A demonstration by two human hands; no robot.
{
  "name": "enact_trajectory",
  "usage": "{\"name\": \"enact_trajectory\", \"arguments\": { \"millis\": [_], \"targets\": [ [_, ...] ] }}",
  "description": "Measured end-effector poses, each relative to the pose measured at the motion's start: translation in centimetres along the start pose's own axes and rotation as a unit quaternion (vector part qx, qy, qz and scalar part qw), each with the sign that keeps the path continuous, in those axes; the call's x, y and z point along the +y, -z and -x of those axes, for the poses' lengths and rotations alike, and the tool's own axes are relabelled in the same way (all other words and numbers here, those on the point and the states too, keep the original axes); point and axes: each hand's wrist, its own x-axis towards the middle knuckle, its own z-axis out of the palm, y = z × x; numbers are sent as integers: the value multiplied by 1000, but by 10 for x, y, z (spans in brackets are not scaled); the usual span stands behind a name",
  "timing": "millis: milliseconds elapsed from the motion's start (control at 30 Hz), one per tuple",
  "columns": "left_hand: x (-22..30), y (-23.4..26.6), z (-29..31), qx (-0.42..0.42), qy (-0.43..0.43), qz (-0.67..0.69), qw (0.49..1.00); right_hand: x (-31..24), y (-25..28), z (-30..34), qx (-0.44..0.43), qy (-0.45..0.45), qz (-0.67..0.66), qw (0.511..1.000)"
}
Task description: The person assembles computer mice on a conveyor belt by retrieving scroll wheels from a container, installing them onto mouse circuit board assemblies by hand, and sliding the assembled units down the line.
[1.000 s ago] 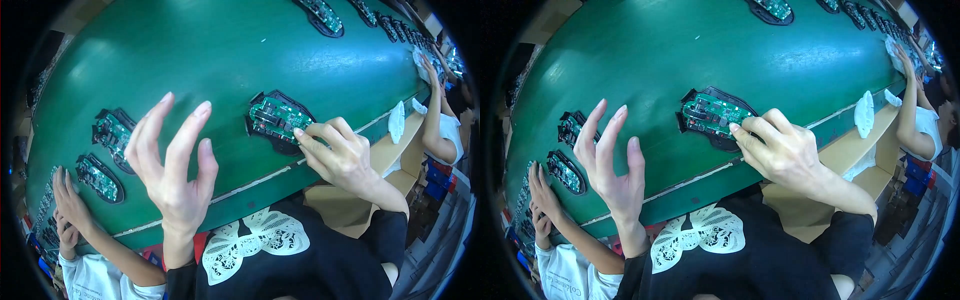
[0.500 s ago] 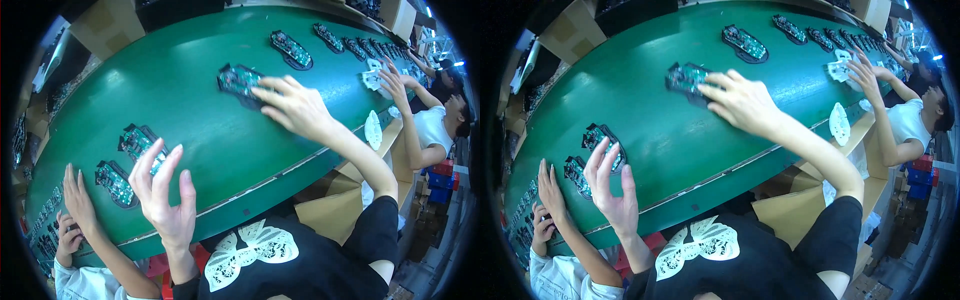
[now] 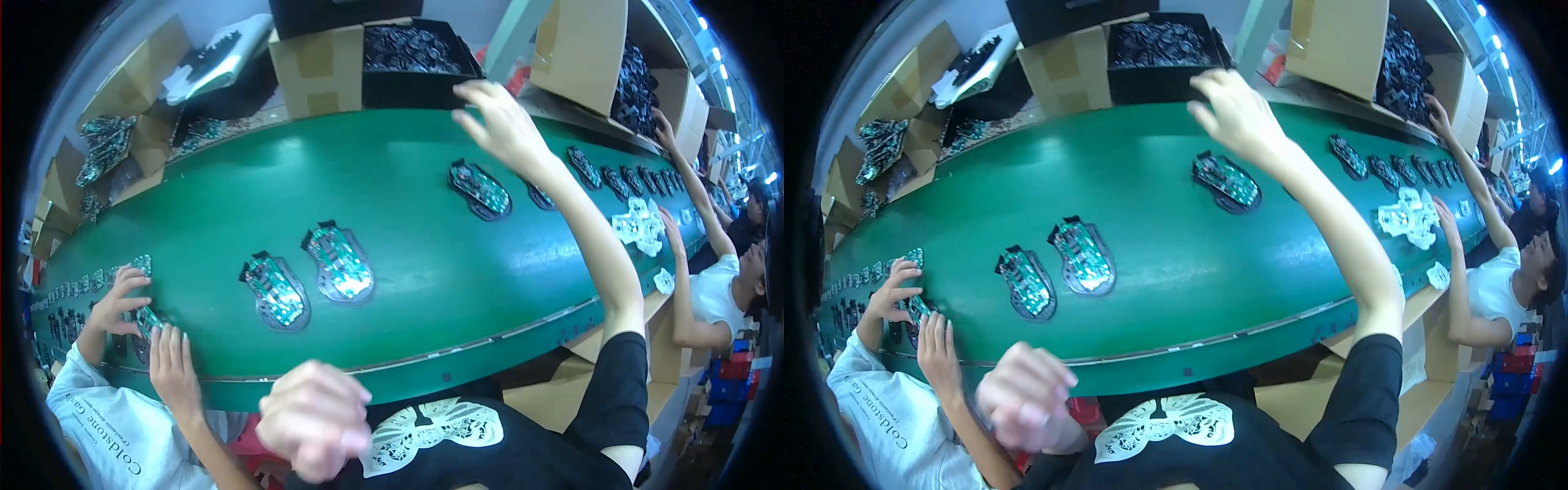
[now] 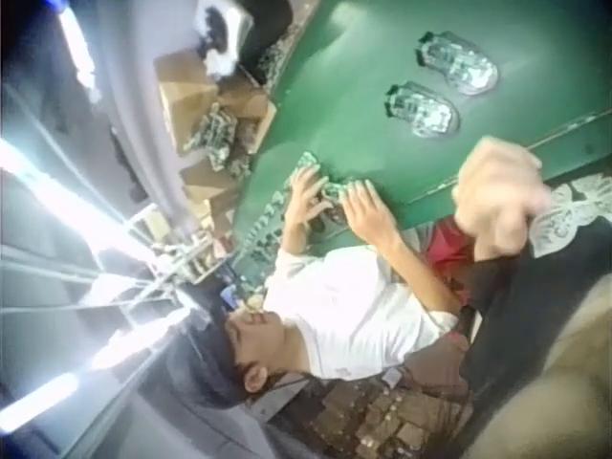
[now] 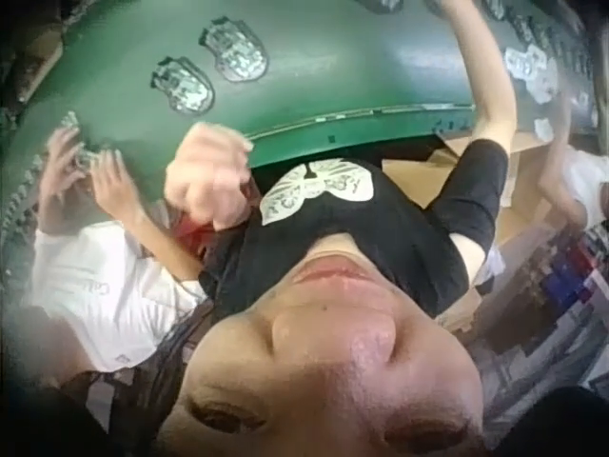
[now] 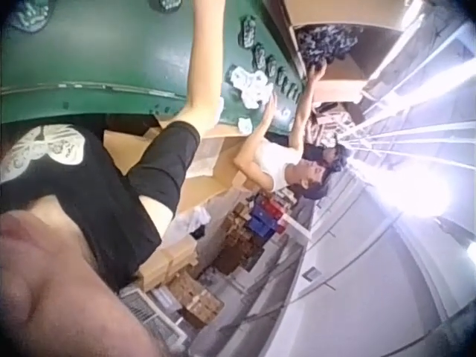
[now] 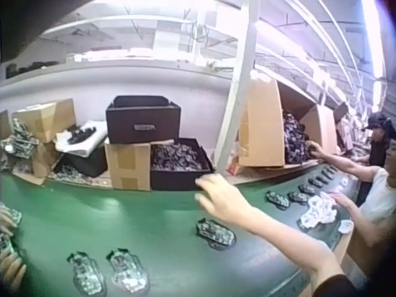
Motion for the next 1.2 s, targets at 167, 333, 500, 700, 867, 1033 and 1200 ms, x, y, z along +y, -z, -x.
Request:
{"name": "enact_trajectory", "arguments": {
  "millis": [167, 333, 500, 700, 867, 1033, 1200],
  "targets": [
    [-33, 28, 20, 48, 71, -174, 981, 64, -76, -123, -115, -132, -12, 984],
    [-47, 50, 36, 100, 172, -264, 944, 83, -127, -178, -311, -211, 17, 927],
    [-64, 56, 28, 63, 163, -312, 934, 88, -151, -169, -243, -205, 17, 948],
    [-71, 55, 23, 36, 146, -338, 929, 78, -145, -174, -263, -230, 34, 936],
    [-72, 56, 22, 23, 145, -349, 926, 89, -153, -167, -228, -163, -21, 960],
    [-69, 63, 26, 36, 143, -372, 916, 74, -145, -170, -176, -173, -44, 968],
    [-73, 62, 24, 20, 131, -370, 919, 119, -158, -163, -21, -246, -167, 955]
  ]
}}
